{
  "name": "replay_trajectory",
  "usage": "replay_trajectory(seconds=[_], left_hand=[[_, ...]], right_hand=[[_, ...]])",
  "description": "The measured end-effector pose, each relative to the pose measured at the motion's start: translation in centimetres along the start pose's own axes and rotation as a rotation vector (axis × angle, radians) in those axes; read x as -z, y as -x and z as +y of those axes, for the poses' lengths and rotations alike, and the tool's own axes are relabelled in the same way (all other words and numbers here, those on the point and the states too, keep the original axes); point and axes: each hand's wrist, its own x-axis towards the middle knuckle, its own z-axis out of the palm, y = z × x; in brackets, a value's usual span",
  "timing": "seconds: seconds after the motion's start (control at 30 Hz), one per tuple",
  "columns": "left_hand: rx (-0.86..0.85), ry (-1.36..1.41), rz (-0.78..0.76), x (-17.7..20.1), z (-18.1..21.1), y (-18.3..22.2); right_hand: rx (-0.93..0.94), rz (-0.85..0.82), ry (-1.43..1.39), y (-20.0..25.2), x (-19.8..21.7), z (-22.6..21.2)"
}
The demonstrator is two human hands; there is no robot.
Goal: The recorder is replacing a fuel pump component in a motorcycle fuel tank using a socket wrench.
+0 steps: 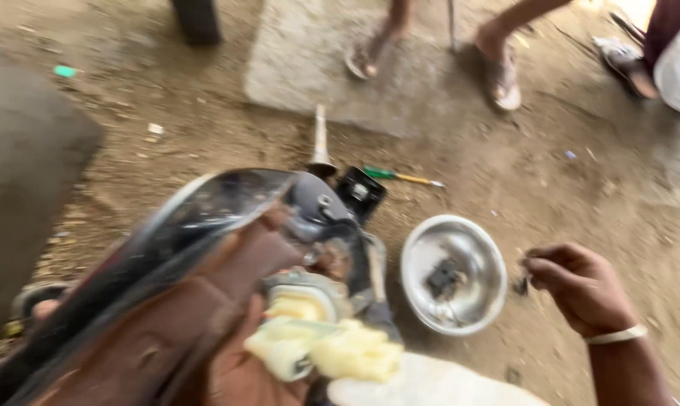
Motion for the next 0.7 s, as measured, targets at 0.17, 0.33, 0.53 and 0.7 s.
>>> replay_trajectory(seconds=[0.17, 0.33, 0.53, 0.7], left_hand=[[-0.06, 0.001, -0.046, -4.7, 2.4, -2.1], [0.001, -0.012, -0.124, -5.0, 2.2, -2.4], [-0.025, -0.012, -0.155, -4.1, 2.3, -2.1], [-0.074, 0.009, -0.108, -3.6, 1.9, -2.2]], right_hand=[[0.293, -0.333, -0.32, 4.8, -4.7, -7.4], [0.582, -0.663, -0.276, 7.3, -9.5, -12.1], [0.953, 0.208, 1.417, 7.5, -12.5, -9.9], [1.202, 0.422, 1.042, 8.8, -12.1, -6.6]])
